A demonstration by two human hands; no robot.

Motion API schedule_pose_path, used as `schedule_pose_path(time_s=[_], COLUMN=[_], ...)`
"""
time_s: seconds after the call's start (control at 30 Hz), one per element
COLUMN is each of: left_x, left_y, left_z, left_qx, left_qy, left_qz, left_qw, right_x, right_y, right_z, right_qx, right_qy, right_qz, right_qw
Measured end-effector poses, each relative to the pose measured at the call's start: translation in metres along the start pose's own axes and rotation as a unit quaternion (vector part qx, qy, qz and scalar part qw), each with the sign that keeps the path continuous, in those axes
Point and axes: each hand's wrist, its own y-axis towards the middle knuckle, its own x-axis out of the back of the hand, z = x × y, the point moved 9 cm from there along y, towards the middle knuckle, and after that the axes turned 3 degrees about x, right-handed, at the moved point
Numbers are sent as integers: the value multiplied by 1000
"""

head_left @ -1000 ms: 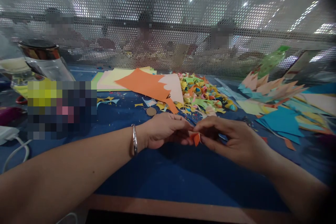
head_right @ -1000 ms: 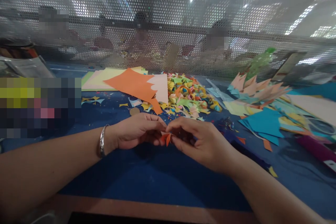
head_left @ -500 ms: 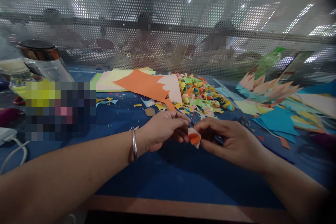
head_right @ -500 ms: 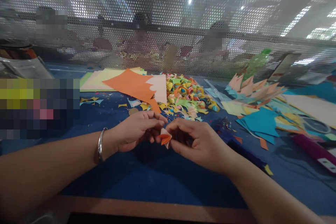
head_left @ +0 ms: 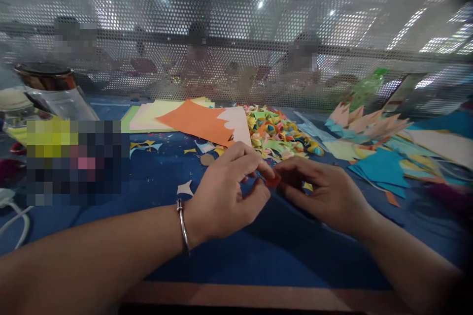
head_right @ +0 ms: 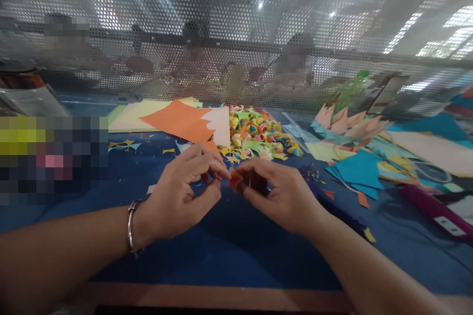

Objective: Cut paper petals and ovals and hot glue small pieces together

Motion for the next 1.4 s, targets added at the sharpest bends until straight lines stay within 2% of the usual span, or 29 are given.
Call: schedule_pose_path(time_s=[0.2, 0.6, 0.93, 1.4], left_x=[-4, -8, -14, -11], left_y=[3, 2, 4, 6], left_z=[8, 14, 23, 25], left_qx=[30, 40, 88, 99], left_qy=[21, 26, -18, -28], left_qz=[13, 29, 56, 48], left_qw=[999, 998, 994, 994], right_x=[1, 0, -3, -2], right_y=[0, 0, -3, -2], right_z=[-1, -1, -4, -3], right_qx=[0, 0, -5, -16], right_qy=[-6, -13, -18, -16], right_qz=[-10, -9, 1, 1], right_qw=[1000, 1000, 1000, 1000])
